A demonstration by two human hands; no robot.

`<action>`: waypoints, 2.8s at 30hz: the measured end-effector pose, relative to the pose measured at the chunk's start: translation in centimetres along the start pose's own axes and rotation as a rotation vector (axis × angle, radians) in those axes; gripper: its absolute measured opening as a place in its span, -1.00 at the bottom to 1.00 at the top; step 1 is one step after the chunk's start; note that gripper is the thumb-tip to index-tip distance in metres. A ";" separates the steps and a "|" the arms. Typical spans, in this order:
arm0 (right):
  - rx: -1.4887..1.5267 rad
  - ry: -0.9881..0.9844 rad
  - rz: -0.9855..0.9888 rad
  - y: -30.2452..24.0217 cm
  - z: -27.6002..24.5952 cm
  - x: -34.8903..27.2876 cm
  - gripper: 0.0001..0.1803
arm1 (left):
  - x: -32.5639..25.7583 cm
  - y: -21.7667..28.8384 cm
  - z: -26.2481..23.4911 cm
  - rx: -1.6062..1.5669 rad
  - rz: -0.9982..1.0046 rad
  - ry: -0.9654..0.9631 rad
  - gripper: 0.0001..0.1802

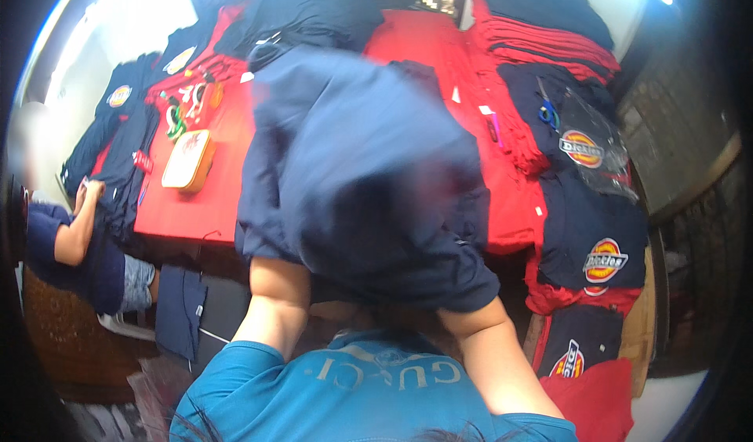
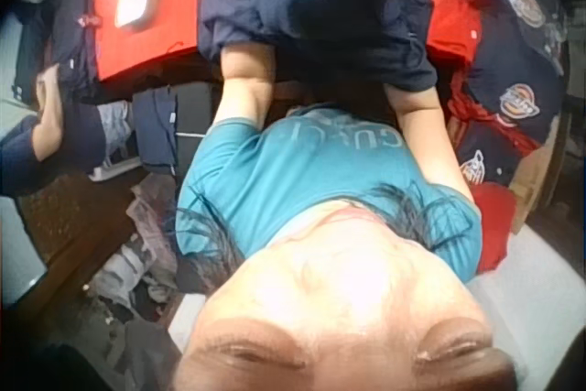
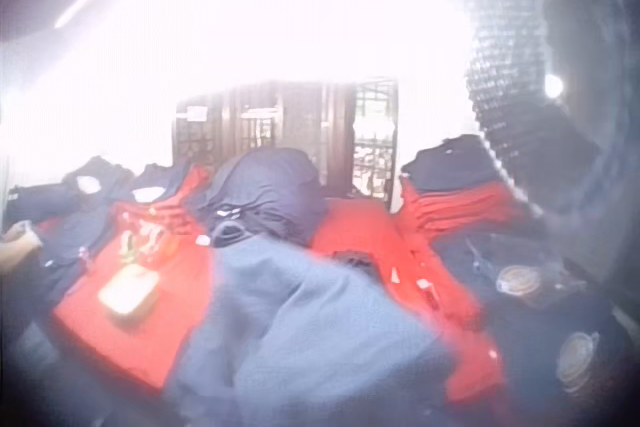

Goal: The person uses scissors to trim loose threads and tags from a dark blue Dickies t-shirt. After cutting, the person folds the t-shirt neatly on the red table. Another person is visible in the background working on similar garments.

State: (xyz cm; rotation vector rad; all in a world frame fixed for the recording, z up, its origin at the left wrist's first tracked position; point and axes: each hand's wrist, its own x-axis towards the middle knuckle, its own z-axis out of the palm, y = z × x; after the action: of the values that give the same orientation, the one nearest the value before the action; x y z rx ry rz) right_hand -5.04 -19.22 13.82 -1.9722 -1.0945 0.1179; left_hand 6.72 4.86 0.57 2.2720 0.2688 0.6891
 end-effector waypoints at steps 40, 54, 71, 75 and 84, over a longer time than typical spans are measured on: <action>-0.454 -0.387 0.152 -3.6 -2.2 -14.6 -0.80 | -27.7 14.7 -18.3 -0.083 0.331 -0.648 -0.04; 0.147 0.265 -0.132 -5.8 0.7 -20.3 -0.11 | -24.6 23.6 -18.5 -0.842 -0.182 -1.115 -0.69; 1.004 0.392 1.116 14.1 4.5 -25.4 -0.65 | -29.8 16.3 -22.5 -1.917 -0.600 -0.437 -0.42; 1.458 0.642 0.561 10.9 3.3 -25.3 -0.61 | -35.4 11.0 -19.7 -1.796 -0.956 -0.509 -0.35; 1.480 0.287 0.316 9.9 -3.1 -26.0 -0.29 | -29.3 9.2 -23.4 -1.605 -0.391 -0.139 -0.57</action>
State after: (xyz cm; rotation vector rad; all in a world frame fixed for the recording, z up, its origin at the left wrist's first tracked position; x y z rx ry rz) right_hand -13.09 -42.69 0.87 -0.7273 -0.2386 0.5944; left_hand -30.71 1.05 9.10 0.6833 0.0209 0.2810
